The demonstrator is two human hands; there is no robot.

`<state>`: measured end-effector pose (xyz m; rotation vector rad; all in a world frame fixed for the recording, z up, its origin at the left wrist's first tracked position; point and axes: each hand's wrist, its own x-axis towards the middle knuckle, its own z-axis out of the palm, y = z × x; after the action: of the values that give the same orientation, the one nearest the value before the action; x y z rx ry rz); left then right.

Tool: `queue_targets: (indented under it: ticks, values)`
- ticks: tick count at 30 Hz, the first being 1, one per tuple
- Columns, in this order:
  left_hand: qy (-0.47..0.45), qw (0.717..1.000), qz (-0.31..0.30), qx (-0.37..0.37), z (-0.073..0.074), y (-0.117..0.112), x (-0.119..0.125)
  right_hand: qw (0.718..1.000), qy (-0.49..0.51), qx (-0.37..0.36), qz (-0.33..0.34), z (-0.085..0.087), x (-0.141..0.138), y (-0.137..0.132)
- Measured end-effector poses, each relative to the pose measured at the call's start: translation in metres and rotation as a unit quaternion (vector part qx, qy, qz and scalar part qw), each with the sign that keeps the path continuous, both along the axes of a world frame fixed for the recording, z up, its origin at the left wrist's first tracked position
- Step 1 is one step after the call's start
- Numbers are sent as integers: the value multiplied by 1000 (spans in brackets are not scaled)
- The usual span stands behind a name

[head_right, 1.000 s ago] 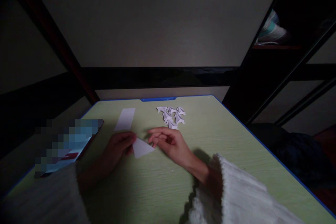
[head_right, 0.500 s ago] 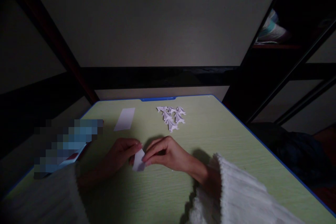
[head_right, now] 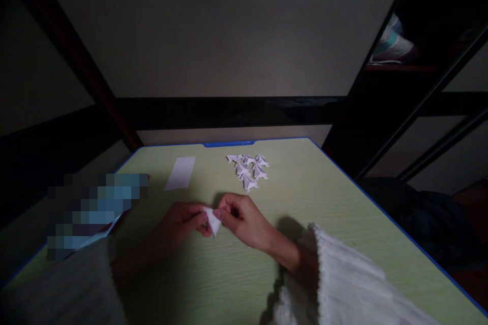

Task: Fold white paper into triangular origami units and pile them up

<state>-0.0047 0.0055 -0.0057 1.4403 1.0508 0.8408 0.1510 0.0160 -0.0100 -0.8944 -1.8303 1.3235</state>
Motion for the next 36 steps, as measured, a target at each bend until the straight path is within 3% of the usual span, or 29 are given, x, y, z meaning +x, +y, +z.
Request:
queue_targets:
  ticks: [12,27,33,36]
  values:
    - [-8,999,-36,12,-1,0,-2,996,-74,37,-37,2,-1,-2]
    - [79,996,-5,43,1,0,1,992,-97,66,-37,1,-2,-3]
    - [60,989,52,122,5,-3,1,998,20,18,-58,2,-7,-5]
    - [65,981,72,167,5,-4,0,999,-7,7,-32,2,-7,-6]
